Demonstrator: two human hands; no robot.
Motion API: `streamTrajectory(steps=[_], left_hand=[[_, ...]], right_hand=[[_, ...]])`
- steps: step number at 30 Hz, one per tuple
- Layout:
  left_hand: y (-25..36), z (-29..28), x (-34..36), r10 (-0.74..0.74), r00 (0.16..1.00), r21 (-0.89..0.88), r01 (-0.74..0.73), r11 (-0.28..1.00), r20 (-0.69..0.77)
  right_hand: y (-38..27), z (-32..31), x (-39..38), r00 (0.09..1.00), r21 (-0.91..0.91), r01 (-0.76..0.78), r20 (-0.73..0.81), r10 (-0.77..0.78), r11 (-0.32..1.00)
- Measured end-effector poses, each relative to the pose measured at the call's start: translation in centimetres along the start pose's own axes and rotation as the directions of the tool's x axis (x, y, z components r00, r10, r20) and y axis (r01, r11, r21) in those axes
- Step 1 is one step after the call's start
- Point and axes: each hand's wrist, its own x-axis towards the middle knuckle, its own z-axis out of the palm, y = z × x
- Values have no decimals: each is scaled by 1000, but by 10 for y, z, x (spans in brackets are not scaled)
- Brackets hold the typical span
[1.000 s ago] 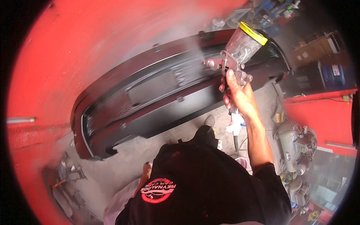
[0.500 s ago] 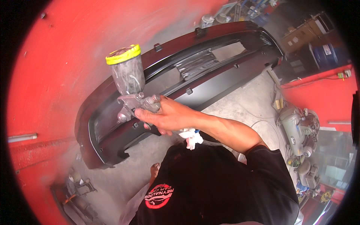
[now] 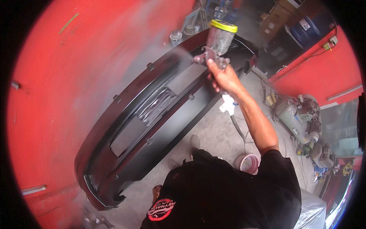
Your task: The person uses a spray gun to apply paint to a car bumper mounted on a stand, moving the gun along the surface and adjusting the hose and equipment.
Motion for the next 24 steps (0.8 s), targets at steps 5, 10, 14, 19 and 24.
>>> streamTrajectory(steps=[5, 10, 14, 19, 24], left_hand=[[15, 18, 15, 243, 964, -371, -187, 910, 110], [42, 26, 2, 418, 904, 254, -425, 869, 84], [19, 22, -19, 113, 992, 712, -114, 693, 49], [30, -22, -21, -236, 943, 134, 272, 953, -236], [-10, -63, -37, -233, 920, -67, 223, 972, -314]], right_hand=[[23, -96, 64, 953, 54, 37, -303, -19, 998], [46, -162, 94, 839, -75, 6, -542, -45, 997], [30, -128, 61, 860, -110, 129, -482, -167, 985], [2, -61, -22, 949, 78, 95, -307, -67, 992], [-17, 111, -119, 998, 46, 41, -40, -39, 998]])
